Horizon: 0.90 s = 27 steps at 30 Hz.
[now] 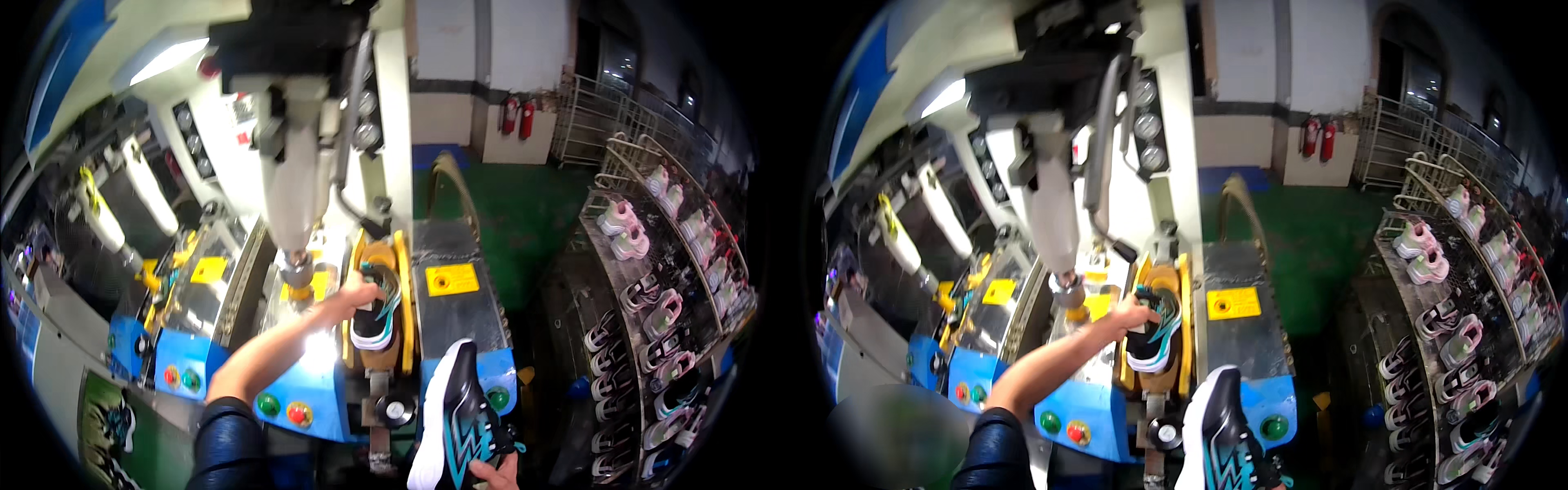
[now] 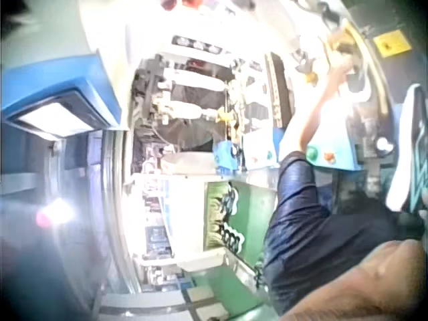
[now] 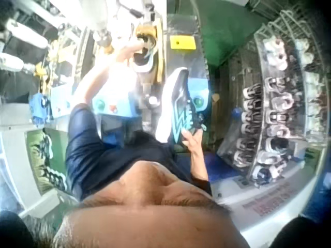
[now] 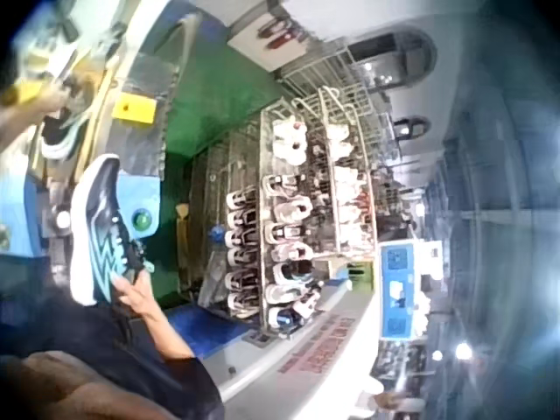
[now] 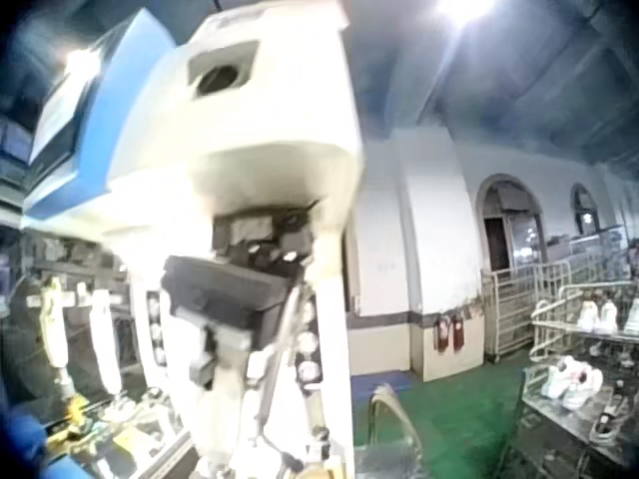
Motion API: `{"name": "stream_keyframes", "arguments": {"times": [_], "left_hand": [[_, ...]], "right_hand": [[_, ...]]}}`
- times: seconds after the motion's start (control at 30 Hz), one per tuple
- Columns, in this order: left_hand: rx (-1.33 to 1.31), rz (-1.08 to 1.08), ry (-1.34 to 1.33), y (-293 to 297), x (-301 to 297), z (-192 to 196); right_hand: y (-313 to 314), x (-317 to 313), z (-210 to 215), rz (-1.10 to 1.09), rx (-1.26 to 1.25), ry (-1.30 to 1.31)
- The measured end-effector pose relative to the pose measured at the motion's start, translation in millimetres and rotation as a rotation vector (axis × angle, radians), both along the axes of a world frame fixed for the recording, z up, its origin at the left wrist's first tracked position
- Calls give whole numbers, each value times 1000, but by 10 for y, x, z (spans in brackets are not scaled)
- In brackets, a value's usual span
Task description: The person takes shoes from a conveyor belt, places them individually onto the mechanical forms of an automatic wrinkle-removing machine, and then moves the finished shoes onto a tiered storage rack.
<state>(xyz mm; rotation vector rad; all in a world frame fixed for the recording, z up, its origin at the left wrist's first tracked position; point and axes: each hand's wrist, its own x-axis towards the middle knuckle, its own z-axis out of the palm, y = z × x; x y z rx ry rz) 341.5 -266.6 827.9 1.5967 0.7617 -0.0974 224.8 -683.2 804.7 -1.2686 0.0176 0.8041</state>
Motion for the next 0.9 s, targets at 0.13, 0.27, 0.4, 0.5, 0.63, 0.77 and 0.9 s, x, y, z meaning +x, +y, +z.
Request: {"name": "stream_keyframes", "arguments": {"times": [0.13, 0.27, 0.4, 0.5, 0.63, 0.77, 0.9], "left_hand": [[35, 118, -289, -298, -1288, -94], [-213, 385, -392, -947, -2805, 372], [-259, 639, -464, -1531, -3995, 45], [-171, 1088, -472, -1832, -4163, 129], [-337, 1338, -272, -1996, -4433, -105], [-573, 1459, -109, -2041, -4680, -229], [-795, 1553, 18, -1857, -4853, -204]], "right_hand": [[421, 182, -65, -100, 15, -181], [1346, 930, 115, 164, 108, 282], [2531, 2096, 63, 450, -141, 208], [3207, 2177, -49, 414, -475, -402], [3419, 1712, -828, 187, -818, -1028], [3412, 1819, -661, 327, -894, -1046], [3401, 1642, -578, 175, -917, -997]]}}
